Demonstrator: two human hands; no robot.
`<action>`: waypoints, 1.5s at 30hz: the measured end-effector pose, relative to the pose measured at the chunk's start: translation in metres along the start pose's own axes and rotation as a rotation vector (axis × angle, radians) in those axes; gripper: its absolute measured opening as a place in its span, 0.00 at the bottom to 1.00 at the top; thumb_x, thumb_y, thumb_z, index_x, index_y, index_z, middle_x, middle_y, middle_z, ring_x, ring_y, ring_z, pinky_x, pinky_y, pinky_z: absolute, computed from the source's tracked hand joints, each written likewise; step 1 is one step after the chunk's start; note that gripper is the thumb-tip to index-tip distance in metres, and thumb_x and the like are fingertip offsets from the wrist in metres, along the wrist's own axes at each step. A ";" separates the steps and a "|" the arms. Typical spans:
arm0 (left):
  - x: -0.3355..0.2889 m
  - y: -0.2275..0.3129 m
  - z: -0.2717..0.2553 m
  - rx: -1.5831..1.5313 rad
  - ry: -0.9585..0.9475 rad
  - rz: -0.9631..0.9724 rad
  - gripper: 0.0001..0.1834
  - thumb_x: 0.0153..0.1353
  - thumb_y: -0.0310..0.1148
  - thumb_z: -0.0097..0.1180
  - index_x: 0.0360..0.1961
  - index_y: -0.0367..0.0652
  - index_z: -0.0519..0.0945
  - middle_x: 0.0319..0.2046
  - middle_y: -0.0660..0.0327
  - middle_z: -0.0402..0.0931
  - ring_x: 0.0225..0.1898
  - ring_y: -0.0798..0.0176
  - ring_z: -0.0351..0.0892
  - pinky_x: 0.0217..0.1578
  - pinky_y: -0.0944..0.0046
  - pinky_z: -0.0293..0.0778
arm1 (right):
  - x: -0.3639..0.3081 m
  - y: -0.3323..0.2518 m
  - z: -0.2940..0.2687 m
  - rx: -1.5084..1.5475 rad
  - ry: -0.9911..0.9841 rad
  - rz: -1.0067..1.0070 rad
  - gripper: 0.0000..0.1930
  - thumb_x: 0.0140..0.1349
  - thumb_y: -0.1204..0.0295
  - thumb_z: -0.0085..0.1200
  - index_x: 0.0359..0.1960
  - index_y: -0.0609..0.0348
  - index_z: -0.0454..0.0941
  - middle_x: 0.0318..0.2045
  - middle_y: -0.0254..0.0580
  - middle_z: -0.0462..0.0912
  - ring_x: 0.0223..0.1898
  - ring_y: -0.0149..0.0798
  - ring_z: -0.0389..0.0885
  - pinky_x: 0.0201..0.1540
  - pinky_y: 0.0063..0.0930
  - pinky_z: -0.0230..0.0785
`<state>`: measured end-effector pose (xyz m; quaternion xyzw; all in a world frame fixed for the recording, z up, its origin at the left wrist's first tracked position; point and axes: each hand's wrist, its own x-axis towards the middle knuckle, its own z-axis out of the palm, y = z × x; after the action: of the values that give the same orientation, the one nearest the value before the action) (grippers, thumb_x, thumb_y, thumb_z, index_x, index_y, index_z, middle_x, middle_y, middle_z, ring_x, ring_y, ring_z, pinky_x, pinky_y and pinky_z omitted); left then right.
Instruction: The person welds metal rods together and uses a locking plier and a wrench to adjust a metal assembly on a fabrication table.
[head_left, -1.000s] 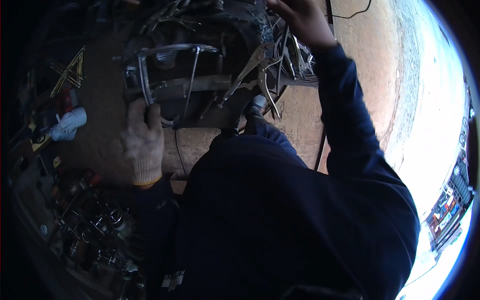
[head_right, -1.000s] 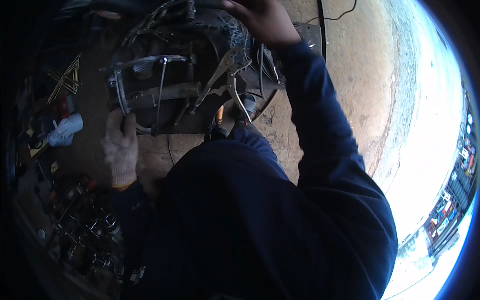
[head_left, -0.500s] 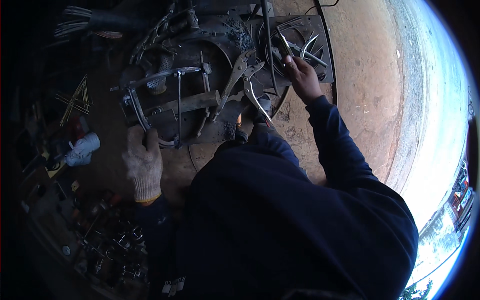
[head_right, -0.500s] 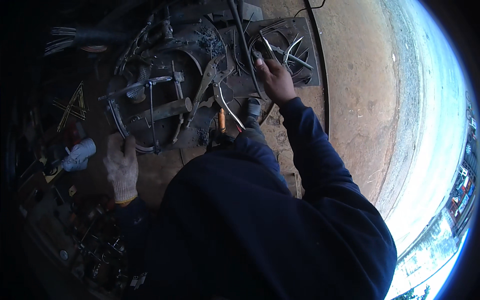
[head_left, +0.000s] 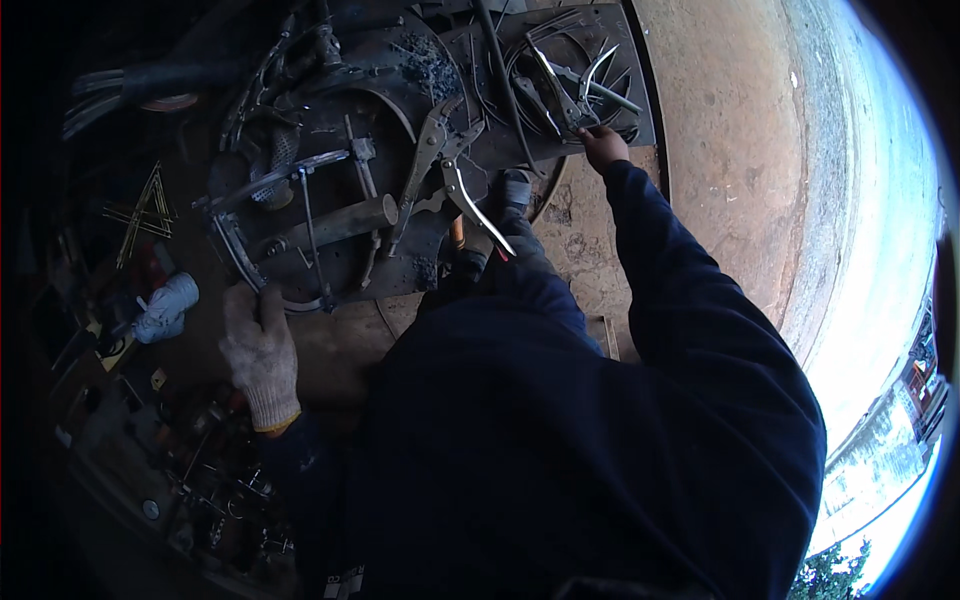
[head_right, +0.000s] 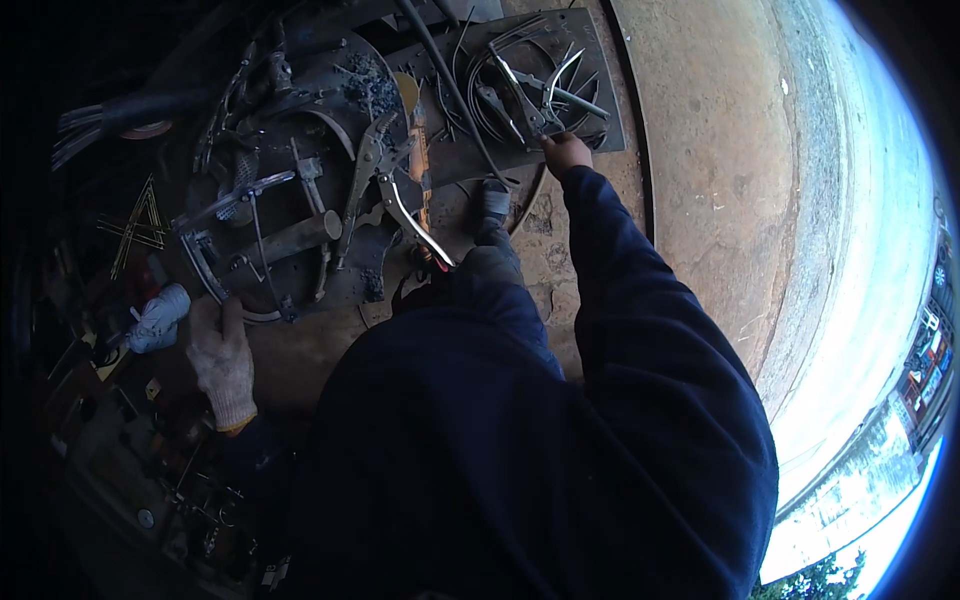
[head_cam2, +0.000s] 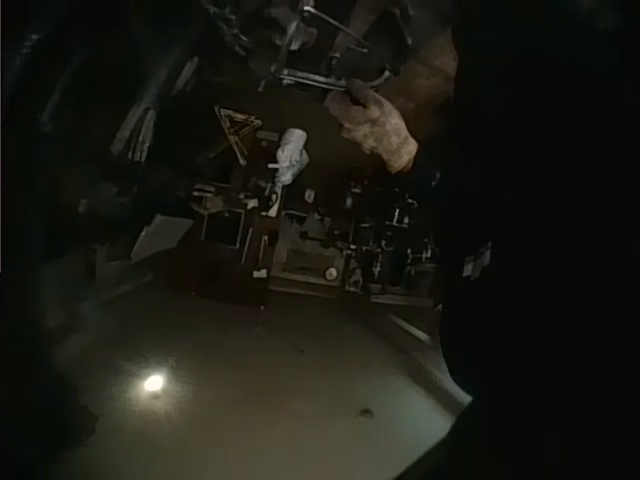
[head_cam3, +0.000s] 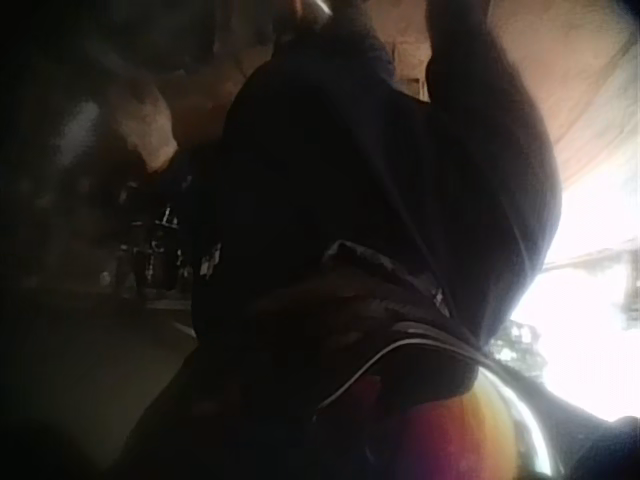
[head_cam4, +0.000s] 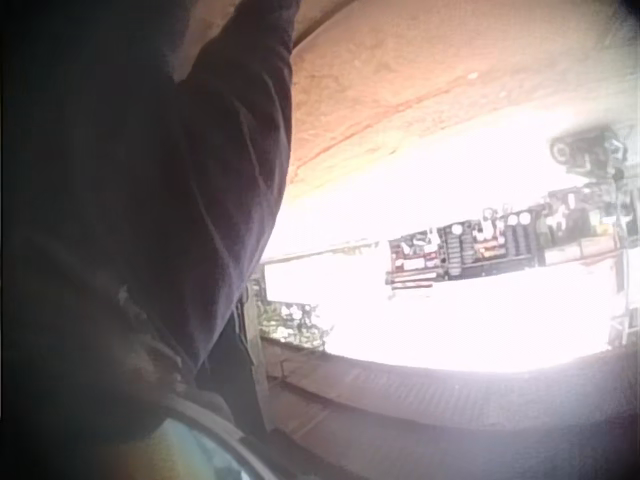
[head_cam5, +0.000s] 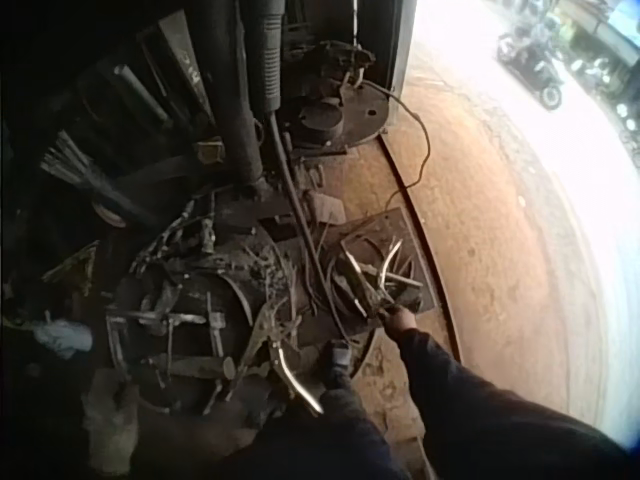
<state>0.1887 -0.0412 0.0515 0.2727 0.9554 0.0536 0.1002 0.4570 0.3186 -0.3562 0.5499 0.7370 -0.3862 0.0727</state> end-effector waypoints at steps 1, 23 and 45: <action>0.000 0.003 -0.001 0.005 -0.003 -0.040 0.08 0.65 0.33 0.57 0.40 0.41 0.78 0.33 0.53 0.79 0.35 0.45 0.83 0.34 0.52 0.77 | 0.004 -0.006 -0.006 -0.025 0.000 0.026 0.26 0.65 0.49 0.54 0.45 0.62 0.82 0.43 0.55 0.85 0.49 0.55 0.82 0.53 0.43 0.72; 0.000 0.007 -0.001 0.094 0.078 -0.073 0.07 0.62 0.33 0.59 0.34 0.42 0.75 0.29 0.51 0.79 0.30 0.43 0.82 0.27 0.48 0.75 | -0.075 -0.247 -0.110 0.576 0.496 -0.898 0.09 0.64 0.70 0.62 0.37 0.65 0.81 0.27 0.43 0.83 0.30 0.29 0.81 0.35 0.23 0.72; -0.004 0.014 0.001 -0.015 0.108 -0.186 0.05 0.61 0.29 0.59 0.32 0.42 0.74 0.25 0.53 0.75 0.28 0.48 0.80 0.27 0.52 0.75 | -0.049 -0.437 -0.069 -0.556 -0.074 -1.045 0.33 0.53 0.43 0.63 0.56 0.50 0.76 0.44 0.54 0.84 0.48 0.55 0.83 0.52 0.48 0.75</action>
<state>0.1993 -0.0308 0.0535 0.1788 0.9802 0.0656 0.0551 0.1191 0.2845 -0.0685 0.0606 0.9806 -0.1823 0.0400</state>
